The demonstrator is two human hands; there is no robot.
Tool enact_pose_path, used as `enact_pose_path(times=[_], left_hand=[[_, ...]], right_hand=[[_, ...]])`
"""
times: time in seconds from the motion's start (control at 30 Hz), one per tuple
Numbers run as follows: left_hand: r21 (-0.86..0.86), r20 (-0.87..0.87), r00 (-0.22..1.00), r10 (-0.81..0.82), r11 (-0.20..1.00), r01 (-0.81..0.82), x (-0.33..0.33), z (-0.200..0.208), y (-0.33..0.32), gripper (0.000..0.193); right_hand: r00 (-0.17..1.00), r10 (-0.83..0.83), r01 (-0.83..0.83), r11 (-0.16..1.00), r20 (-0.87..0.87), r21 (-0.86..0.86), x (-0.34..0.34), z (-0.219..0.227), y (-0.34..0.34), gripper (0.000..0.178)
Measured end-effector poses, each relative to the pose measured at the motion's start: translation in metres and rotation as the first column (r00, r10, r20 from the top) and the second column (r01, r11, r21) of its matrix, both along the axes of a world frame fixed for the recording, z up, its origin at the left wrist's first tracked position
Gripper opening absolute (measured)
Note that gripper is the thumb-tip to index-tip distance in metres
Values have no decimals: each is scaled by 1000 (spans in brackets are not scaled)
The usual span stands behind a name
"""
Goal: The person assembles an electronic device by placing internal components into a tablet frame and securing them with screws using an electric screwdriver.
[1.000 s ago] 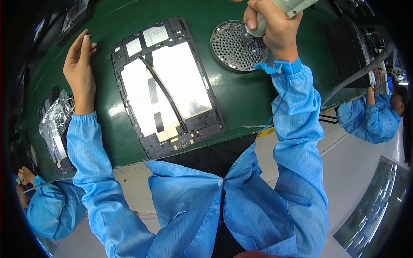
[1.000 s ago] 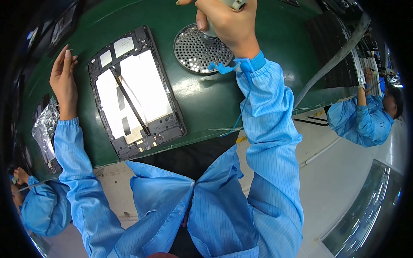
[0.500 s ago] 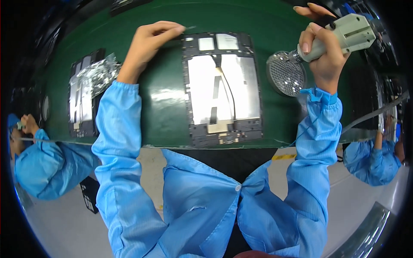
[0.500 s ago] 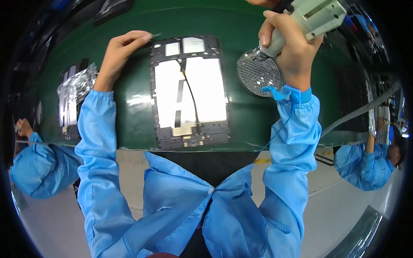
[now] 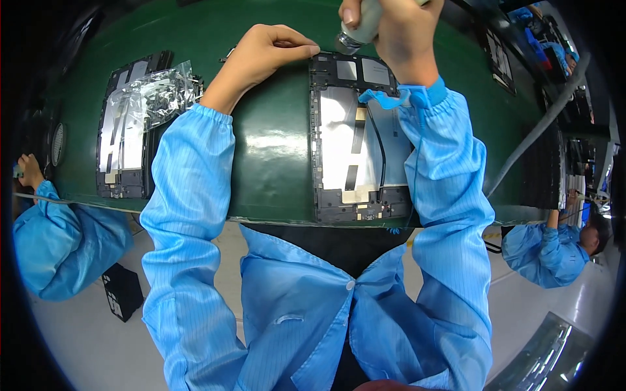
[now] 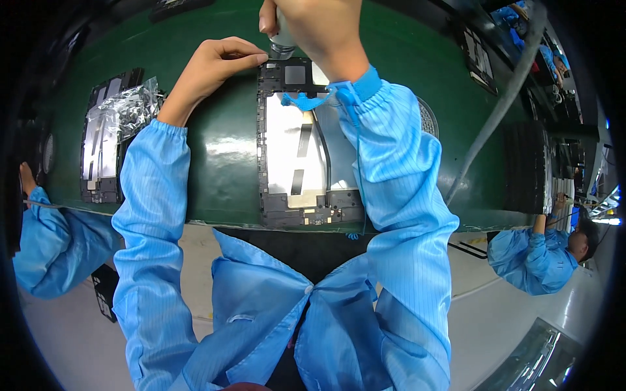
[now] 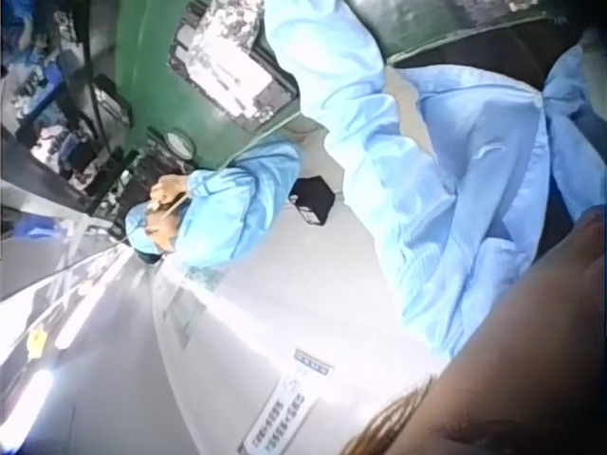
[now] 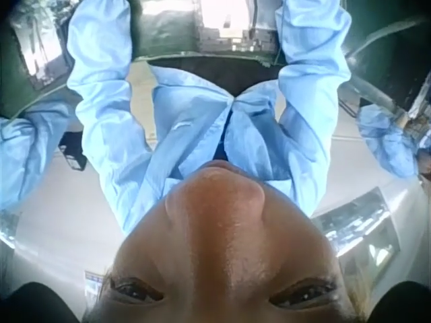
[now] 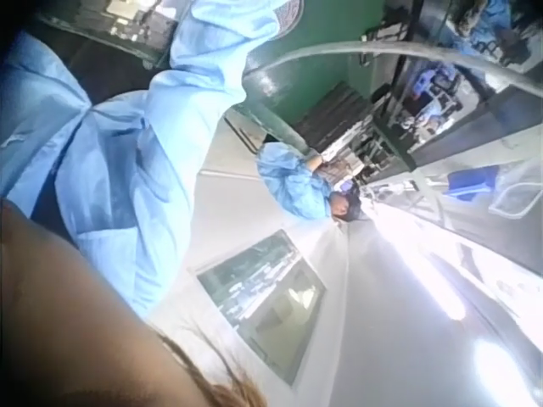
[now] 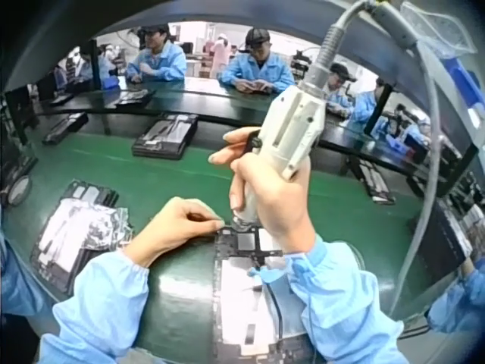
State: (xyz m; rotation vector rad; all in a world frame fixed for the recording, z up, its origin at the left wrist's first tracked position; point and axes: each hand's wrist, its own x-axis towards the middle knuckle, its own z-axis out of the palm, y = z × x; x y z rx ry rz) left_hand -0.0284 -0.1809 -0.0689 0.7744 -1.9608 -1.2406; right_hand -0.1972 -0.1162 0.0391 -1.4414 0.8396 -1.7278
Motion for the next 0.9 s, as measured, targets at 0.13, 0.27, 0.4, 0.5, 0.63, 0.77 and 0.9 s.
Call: enact_pose_path(times=[0.13,0.27,0.4,0.5,0.63,0.77,0.9], left_hand=[[-16,41,999,-28,999,28,2,3,-1,27],[41,65,997,-46,998,43,5,0,-8,28],[-20,38,996,-80,997,80,5,-1,-10,23],[10,76,994,-82,997,82,6,-7,-14,24],[116,-41,997,-68,991,72,4,13,-1,18],[151,-11,998,-65,986,66,6,10,-3,18],[137,-42,996,-78,987,83,5,9,-3,18]], right_hand=[[1000,-4,4,1000,11,15,5,-13,-13,29],[1000,-14,14,1000,23,6,6,-17,-16,29],[1000,-16,16,1000,4,25,11,-24,-17,28],[1000,-19,20,999,-9,35,15,-26,-18,27],[999,-38,39,999,-12,25,14,-28,-20,26],[1000,-16,16,1000,-25,11,18,-27,-18,25],[1000,-11,12,1000,-25,26,20,-30,-18,25]])
